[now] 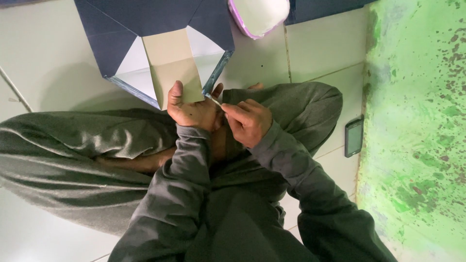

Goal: The person applies glue to the interior flaps of a blue paper bag using a small applicator stick and then presses the flaps together to seal the bottom.

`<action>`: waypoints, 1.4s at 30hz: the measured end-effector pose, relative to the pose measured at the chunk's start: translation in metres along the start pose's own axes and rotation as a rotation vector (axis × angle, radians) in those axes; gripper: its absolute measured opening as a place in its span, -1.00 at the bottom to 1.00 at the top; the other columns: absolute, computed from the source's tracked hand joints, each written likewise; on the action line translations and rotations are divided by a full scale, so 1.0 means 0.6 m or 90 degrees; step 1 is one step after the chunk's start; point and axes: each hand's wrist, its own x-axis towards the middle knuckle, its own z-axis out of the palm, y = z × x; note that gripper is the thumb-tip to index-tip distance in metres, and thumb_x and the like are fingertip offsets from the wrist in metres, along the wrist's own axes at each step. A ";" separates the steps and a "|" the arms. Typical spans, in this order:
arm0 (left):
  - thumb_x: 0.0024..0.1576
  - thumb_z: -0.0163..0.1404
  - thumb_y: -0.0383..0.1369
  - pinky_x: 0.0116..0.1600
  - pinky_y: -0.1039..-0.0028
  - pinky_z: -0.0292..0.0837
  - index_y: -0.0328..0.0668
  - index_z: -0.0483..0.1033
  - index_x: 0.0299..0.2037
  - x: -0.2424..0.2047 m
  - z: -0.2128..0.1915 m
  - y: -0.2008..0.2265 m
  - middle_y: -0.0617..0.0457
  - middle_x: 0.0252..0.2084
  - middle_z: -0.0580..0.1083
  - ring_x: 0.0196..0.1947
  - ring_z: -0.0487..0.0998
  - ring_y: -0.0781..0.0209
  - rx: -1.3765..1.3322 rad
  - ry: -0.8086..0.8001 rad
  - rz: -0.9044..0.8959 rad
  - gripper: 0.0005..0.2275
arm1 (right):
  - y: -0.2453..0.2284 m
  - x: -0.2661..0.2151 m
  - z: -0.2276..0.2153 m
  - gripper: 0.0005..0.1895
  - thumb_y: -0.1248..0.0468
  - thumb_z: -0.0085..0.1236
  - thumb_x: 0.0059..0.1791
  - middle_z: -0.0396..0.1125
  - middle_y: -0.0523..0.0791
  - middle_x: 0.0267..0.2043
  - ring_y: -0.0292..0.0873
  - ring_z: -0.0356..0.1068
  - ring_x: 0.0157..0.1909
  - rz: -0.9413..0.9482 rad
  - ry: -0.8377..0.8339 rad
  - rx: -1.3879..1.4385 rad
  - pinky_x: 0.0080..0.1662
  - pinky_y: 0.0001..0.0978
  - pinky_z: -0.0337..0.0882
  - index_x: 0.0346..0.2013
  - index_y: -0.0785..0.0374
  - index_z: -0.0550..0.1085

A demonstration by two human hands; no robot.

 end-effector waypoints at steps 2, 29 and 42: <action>-0.03 0.08 -0.31 0.12 -0.52 0.32 -0.35 0.54 -0.07 0.004 -0.006 -0.008 -0.25 -0.06 0.58 -0.08 0.58 -0.36 -0.014 0.020 0.004 -0.65 | 0.006 0.005 -0.007 -0.67 0.36 0.12 0.10 0.36 -0.14 -0.55 -0.01 0.38 -0.51 0.007 -0.013 -0.002 -0.50 -0.21 0.50 0.14 0.02 0.58; -0.05 0.10 -0.26 0.13 -0.60 0.28 -0.28 0.49 0.03 -0.004 0.012 0.018 -0.20 -0.03 0.54 -0.06 0.53 -0.48 0.050 0.032 -0.038 -0.57 | 0.082 0.054 -0.040 -0.68 0.36 0.09 0.12 0.38 -0.08 -0.47 0.13 0.44 -0.44 0.006 -0.065 -0.076 -0.46 0.06 0.59 0.17 0.08 0.49; -0.07 0.11 -0.22 0.15 -0.54 0.31 -0.22 0.53 -0.07 -0.012 0.022 0.017 -0.17 -0.10 0.55 -0.13 0.55 -0.41 0.093 0.058 -0.028 -0.62 | 0.082 0.043 -0.044 -0.64 0.36 0.02 0.12 0.40 -0.07 -0.38 0.19 0.49 -0.30 0.047 -0.112 -0.128 -0.24 0.32 0.63 0.18 -0.03 0.49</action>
